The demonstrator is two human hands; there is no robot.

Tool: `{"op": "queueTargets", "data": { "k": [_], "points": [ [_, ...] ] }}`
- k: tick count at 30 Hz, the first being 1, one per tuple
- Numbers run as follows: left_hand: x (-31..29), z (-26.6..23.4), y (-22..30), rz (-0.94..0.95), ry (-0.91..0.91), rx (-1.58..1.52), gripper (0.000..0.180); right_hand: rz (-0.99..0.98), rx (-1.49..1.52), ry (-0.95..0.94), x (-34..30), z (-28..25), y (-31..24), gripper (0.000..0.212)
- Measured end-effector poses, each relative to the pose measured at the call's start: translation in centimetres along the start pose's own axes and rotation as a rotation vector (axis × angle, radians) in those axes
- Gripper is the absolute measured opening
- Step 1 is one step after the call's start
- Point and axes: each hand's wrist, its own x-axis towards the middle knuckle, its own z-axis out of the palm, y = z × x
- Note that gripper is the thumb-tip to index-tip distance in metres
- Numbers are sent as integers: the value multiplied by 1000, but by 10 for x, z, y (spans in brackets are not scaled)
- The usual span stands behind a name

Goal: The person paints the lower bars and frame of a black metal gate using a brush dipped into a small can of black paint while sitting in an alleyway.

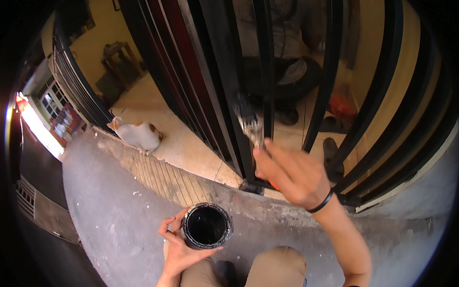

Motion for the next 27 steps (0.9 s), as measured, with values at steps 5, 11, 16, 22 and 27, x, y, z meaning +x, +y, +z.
{"op": "queueTargets", "data": {
  "k": [5, 11, 16, 22, 27],
  "points": [
    [-3, 8, -3, -65, 5, -61, 123, 143, 155, -296, -117, 50, -35, 42],
    [-9, 9, -2, -96, 40, -32, 129, 217, 240, -431, -182, 86, -40, 34],
    [-10, 15, -6, -110, 21, -11, 137, 247, 295, -166, -127, 82, -8, 29],
    [-15, 16, -9, -120, 132, -97, 141, 581, 489, 205, -113, 68, -44, 40],
    [-10, 19, -5, -97, 98, -58, 141, 975, 550, 249, -186, 110, -100, 37]
  ]
}}
